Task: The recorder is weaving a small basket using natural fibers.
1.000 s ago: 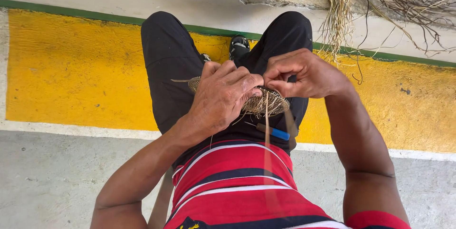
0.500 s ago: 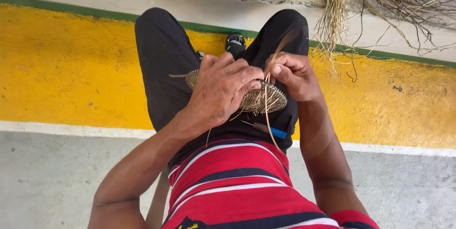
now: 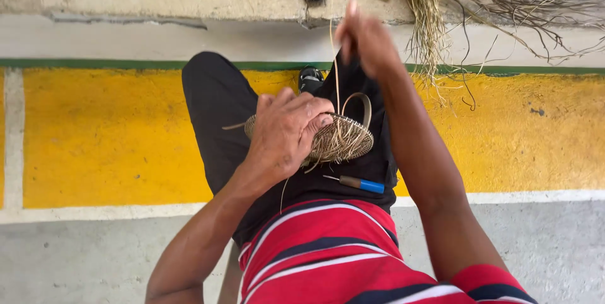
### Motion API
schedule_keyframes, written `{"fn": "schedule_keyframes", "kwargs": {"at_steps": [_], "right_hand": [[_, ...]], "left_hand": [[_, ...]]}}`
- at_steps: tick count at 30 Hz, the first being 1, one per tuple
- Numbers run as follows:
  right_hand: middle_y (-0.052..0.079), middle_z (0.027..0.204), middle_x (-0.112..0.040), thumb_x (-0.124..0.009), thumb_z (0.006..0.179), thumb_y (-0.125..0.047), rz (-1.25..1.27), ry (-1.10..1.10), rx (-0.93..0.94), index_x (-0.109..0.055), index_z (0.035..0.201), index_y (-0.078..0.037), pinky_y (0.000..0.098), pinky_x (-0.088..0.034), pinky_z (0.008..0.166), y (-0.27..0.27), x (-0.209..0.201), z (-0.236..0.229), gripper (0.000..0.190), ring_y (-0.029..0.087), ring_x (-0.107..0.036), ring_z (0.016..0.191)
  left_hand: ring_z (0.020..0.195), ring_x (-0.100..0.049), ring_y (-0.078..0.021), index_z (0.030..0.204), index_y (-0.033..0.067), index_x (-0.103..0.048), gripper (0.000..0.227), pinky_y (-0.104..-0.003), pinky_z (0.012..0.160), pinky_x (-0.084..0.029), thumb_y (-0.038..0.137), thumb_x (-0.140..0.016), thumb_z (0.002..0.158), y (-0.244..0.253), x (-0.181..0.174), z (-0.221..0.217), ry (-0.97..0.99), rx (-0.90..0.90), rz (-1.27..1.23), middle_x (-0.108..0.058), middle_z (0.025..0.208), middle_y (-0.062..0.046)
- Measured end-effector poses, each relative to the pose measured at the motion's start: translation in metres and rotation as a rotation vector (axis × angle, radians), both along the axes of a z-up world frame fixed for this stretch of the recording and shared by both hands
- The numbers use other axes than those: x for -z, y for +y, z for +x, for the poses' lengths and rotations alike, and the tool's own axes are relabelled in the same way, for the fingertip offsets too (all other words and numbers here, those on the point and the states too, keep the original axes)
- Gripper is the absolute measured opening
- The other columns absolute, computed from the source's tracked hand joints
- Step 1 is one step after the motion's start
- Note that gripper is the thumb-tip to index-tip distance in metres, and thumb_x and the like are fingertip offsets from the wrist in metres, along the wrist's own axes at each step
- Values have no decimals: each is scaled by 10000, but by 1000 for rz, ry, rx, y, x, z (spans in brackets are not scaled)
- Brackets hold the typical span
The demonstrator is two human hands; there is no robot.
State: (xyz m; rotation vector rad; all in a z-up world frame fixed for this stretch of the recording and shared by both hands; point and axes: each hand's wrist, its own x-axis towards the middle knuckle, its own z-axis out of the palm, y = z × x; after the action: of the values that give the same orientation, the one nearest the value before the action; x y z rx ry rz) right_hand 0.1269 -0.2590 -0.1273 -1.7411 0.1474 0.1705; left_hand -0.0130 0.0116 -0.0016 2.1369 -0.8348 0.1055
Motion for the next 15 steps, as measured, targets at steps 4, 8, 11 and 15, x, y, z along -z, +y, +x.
{"fn": "schedule_keyframes", "kwargs": {"at_steps": [4,8,11,15], "right_hand": [[32,828,-663,-491,1072,-410,381,-34,-383,-715,1042,-26,266,-500,688,29,-66,-117,446,92,-614,735],[67,765,-633,-588,1134,-272,137,-317,-211,-660,846,-7,299,-442,606,28,-65,-140,398,116,-543,670],[51,672,-599,-585,1112,-240,-213,-470,-179,-644,763,-32,311,-402,520,35,-56,-102,411,127,-521,578],[43,657,-574,-563,1114,-201,-530,-761,93,-602,765,-60,340,-400,498,45,-22,-7,378,151,-506,548]], "left_hand": [[879,-531,-206,1147,181,-706,148,-403,835,-328,196,-648,1012,2,-9,6,29,19,9,-637,914,32],[849,-515,-202,1157,187,-712,160,-403,831,-326,230,-652,1016,-5,-12,0,0,58,6,-639,908,39],[858,-523,-194,1150,200,-712,155,-396,850,-331,235,-653,1011,-6,-14,0,-22,43,19,-642,914,46],[855,-541,-176,1124,223,-718,138,-387,865,-336,231,-647,1005,-6,-13,0,23,40,58,-672,936,71]]}}
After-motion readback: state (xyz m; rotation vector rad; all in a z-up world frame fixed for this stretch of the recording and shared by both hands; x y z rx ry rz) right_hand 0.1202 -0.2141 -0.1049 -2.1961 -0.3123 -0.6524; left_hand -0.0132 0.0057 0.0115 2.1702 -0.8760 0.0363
